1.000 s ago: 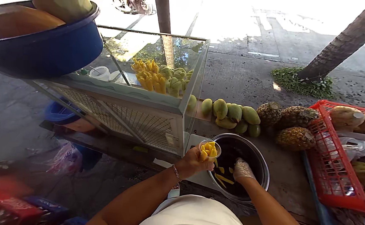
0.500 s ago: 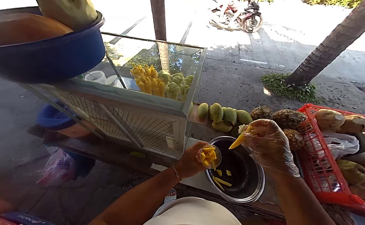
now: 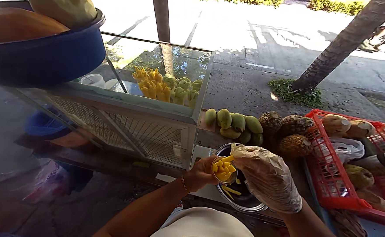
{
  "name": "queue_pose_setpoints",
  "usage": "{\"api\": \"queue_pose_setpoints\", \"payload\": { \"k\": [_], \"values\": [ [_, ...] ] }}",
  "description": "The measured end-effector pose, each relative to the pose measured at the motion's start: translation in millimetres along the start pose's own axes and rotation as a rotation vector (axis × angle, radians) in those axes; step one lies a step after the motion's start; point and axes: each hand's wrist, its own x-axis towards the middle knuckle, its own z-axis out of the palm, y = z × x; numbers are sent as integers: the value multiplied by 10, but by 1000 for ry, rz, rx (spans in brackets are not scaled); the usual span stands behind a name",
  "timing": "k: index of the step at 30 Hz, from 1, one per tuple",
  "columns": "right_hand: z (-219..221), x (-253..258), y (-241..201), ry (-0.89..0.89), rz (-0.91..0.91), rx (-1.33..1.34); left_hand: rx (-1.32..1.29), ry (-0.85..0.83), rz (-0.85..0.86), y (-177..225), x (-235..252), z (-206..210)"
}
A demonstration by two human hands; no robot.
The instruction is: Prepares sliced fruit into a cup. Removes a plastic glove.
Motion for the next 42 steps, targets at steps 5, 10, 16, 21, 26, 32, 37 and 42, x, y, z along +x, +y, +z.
{"api": "queue_pose_setpoints", "payload": {
  "k": [5,10,16,21,26,32,37,42],
  "values": [
    [-25,-31,-23,-74,-151,-258,-71,-58,8,-32,-20,-10],
    [-83,-22,-66,-95,-187,-331,-8,-34,31,-35,-43,-7],
    [-122,-60,-110,-110,-98,-289,207,-42,157,15,31,11],
    [-216,-23,-331,-17,-31,-86,273,-33,125,21,18,-58],
    [-197,-36,-316,-59,-75,-83,175,-93,84,0,20,-34],
    [-168,38,-228,-229,-165,-145,69,-189,5,-38,-24,-51],
    [-246,144,-384,-170,-191,-360,133,-183,-68,-76,-84,-57],
    [-294,159,-385,-76,-103,-482,-102,-100,-108,-56,-157,-41]
  ]
}}
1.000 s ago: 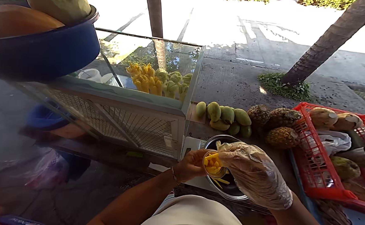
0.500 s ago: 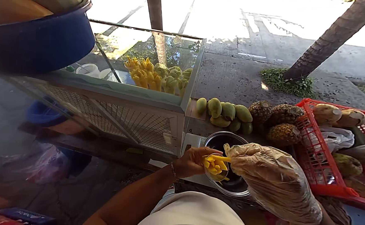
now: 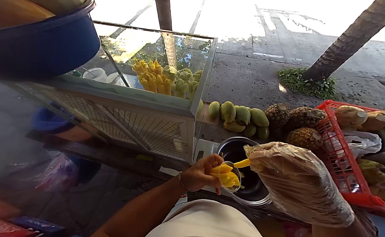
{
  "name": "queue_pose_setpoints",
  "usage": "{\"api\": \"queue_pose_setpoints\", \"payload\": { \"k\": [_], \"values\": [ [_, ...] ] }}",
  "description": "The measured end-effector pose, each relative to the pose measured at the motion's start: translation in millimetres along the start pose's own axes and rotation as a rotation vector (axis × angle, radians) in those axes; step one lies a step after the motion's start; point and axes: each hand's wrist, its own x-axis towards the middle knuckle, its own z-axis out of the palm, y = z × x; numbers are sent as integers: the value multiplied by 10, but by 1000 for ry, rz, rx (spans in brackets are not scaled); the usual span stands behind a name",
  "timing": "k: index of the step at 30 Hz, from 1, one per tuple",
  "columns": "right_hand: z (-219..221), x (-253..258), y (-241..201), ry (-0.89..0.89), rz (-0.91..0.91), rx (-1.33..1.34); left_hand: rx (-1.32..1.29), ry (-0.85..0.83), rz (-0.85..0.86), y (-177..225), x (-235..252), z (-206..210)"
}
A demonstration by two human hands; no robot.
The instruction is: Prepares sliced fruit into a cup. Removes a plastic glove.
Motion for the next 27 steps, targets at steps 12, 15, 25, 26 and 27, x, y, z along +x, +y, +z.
{"api": "queue_pose_setpoints", "payload": {
  "k": [12,15,25,26,27],
  "values": [
    [120,-112,96,49,369,-100,-154,94,-37,3,-15,117],
    [88,-89,60,31,406,-84,-164,96,-52,12,1,98],
    [161,-15,-13,-106,420,-79,-127,25,-60,19,49,56],
    [158,-6,-13,-111,424,-73,-132,21,-60,17,44,52],
    [151,-3,-7,-110,428,-60,-141,16,-57,12,39,48]
  ]
}}
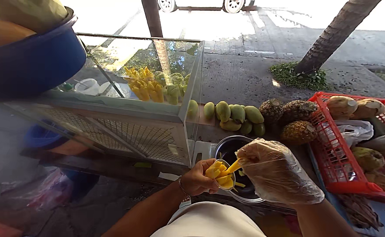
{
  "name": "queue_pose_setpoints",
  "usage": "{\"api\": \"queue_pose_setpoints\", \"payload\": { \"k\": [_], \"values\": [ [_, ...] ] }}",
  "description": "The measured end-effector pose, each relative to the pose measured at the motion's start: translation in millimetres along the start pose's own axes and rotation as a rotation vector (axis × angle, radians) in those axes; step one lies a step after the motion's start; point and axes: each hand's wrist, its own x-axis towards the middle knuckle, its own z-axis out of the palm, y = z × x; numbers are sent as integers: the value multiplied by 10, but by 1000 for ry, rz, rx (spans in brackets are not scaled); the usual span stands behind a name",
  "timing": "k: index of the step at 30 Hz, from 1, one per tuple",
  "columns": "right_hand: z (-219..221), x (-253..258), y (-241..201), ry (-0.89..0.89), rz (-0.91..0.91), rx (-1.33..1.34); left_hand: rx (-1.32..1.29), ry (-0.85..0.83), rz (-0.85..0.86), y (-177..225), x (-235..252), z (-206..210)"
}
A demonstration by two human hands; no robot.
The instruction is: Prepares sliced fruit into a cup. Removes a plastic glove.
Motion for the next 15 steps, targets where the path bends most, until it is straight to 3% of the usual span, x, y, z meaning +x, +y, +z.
{"api": "queue_pose_setpoints", "payload": {
  "k": [4,10,15],
  "values": [
    [-40,0,20,-25,6,54,-30,-21,7,-12,-18,-6],
    [135,-17,75,-280,47,45,-63,-45,41,-6,2,56],
    [26,-18,179,-363,46,141,-92,-38,51,-34,-47,59]
  ]
}}
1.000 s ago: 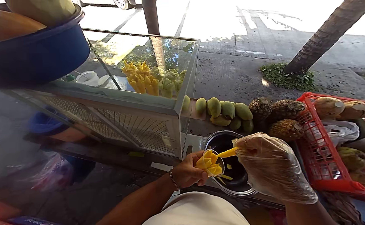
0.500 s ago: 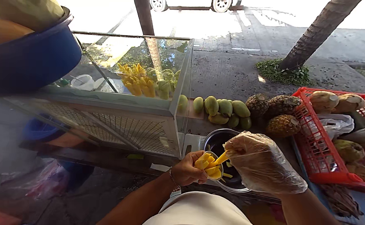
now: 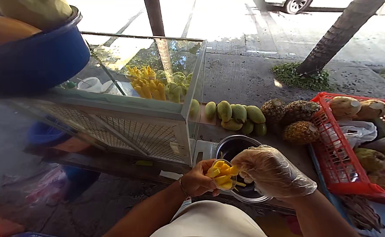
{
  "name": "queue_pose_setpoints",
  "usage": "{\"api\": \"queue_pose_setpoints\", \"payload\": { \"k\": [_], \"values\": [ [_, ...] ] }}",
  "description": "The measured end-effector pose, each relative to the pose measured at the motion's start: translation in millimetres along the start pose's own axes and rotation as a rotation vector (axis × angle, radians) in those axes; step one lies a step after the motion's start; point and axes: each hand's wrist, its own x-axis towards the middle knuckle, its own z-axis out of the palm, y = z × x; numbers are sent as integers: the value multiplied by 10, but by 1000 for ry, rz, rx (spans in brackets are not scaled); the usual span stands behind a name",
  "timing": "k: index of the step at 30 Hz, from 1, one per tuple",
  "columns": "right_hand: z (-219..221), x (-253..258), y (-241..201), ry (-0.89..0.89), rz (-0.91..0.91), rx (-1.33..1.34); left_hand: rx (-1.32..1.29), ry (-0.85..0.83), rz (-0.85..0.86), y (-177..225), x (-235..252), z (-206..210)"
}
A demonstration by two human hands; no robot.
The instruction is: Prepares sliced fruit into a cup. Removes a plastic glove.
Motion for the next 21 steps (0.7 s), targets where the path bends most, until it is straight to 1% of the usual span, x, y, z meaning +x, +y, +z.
{"api": "queue_pose_setpoints", "payload": {
  "k": [5,8,9,10,11,13,14,18,21],
  "values": [
    [69,14,78,-10,-65,-129,34,-2,5,5,24,34],
    [-31,29,47,42,-49,-111,50,-17,-14,2,33,11],
    [-76,37,26,88,-74,-118,60,-29,-25,1,38,-2],
    [-115,45,16,135,-144,-136,77,-47,-35,5,49,-13],
    [-144,55,22,153,-255,-138,96,-63,-49,13,61,-17],
    [-158,86,54,65,-454,-70,123,-91,-68,39,83,1],
    [-149,100,54,5,-495,-55,123,-101,-71,51,91,13],
    [-101,139,-52,-147,-457,-194,85,-146,-55,63,98,55],
    [-48,170,-69,-167,-460,-195,132,-173,-40,57,108,102]
  ]
}}
